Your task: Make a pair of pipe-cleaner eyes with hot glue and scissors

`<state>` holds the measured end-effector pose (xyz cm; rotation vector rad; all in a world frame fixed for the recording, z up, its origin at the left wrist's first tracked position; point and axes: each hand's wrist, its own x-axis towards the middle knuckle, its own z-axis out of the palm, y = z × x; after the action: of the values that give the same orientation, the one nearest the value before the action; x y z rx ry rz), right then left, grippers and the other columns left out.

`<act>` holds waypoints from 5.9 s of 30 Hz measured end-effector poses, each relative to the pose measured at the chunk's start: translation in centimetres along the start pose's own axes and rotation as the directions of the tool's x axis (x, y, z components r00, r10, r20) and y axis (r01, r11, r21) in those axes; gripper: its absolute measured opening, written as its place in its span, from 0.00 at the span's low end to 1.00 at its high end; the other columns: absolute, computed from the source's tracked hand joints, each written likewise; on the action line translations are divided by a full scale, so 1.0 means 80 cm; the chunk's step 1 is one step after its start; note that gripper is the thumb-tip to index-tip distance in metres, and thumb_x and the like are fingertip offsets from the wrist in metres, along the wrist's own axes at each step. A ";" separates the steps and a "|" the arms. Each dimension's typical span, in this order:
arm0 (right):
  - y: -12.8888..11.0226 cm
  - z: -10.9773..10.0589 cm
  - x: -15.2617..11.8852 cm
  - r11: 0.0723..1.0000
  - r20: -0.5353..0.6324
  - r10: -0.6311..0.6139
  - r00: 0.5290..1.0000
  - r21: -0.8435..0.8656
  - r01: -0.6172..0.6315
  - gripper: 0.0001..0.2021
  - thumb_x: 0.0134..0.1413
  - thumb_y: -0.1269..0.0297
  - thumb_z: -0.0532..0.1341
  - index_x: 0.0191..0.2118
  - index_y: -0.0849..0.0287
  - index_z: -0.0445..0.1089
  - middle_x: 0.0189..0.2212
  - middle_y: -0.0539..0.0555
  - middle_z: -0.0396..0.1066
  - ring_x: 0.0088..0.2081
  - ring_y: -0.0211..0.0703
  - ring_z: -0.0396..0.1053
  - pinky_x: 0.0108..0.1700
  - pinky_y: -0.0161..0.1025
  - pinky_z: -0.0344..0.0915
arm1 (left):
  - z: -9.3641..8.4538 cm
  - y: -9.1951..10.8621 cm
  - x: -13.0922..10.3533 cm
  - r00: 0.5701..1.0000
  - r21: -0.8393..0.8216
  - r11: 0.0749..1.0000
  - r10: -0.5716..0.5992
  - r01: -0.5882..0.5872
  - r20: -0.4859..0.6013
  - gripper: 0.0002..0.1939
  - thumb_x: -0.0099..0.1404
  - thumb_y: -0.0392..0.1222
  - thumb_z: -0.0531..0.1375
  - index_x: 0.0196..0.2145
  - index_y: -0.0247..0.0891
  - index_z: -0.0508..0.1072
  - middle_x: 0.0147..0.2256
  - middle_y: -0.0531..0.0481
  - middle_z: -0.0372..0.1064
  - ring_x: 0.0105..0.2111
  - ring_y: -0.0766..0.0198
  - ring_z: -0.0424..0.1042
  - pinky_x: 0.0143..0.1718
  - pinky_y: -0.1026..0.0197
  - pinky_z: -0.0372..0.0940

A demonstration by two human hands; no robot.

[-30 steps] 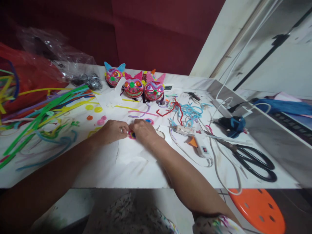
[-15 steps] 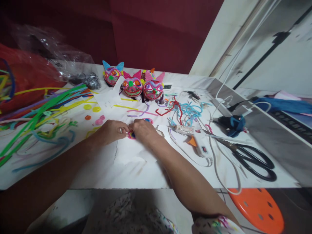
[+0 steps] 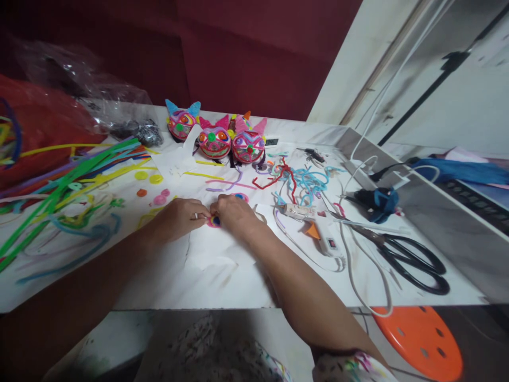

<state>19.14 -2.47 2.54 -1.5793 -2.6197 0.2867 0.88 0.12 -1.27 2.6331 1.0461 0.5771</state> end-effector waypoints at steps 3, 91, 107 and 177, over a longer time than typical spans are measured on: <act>0.009 0.003 0.001 0.997 -0.040 0.018 0.999 0.070 -0.015 0.14 0.59 0.77 0.59 0.44 0.59 0.80 0.41 0.58 0.79 0.42 0.44 0.74 0.41 0.34 0.62 | -0.001 0.003 -0.001 1.000 0.022 1.000 -0.005 0.005 0.003 0.09 0.62 0.33 0.59 0.31 0.38 0.81 0.35 0.47 0.80 0.36 0.60 0.77 0.39 0.60 0.66; 0.013 0.044 -0.057 0.967 -0.387 -0.115 0.915 0.169 0.193 0.13 0.59 0.76 0.59 0.42 0.60 0.80 0.33 0.55 0.73 0.32 0.37 0.67 0.33 0.34 0.61 | 0.009 0.016 0.007 0.994 -0.090 0.992 -0.097 0.091 -0.058 0.16 0.57 0.27 0.56 0.34 0.38 0.82 0.37 0.48 0.80 0.38 0.60 0.78 0.41 0.62 0.70; 0.007 0.054 -0.063 0.900 -0.428 -0.398 0.811 -0.354 0.254 0.13 0.71 0.68 0.54 0.43 0.59 0.77 0.33 0.54 0.73 0.34 0.45 0.62 0.36 0.44 0.52 | 0.008 0.017 0.005 0.993 -0.094 0.990 -0.109 0.105 -0.033 0.14 0.55 0.28 0.60 0.35 0.38 0.81 0.36 0.50 0.79 0.37 0.62 0.77 0.39 0.64 0.68; 0.016 0.037 -0.044 0.971 -0.263 -0.167 0.950 -0.213 0.112 0.14 0.61 0.74 0.58 0.47 0.61 0.78 0.34 0.56 0.73 0.38 0.48 0.64 0.39 0.45 0.53 | -0.007 0.028 0.000 0.984 0.057 0.988 -0.152 0.147 0.093 0.11 0.62 0.34 0.60 0.40 0.39 0.80 0.37 0.50 0.76 0.31 0.65 0.72 0.32 0.64 0.62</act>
<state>21.42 -5.33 -0.51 -1.3545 -2.5802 -0.1964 1.95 -1.44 0.06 2.5665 1.2290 0.3908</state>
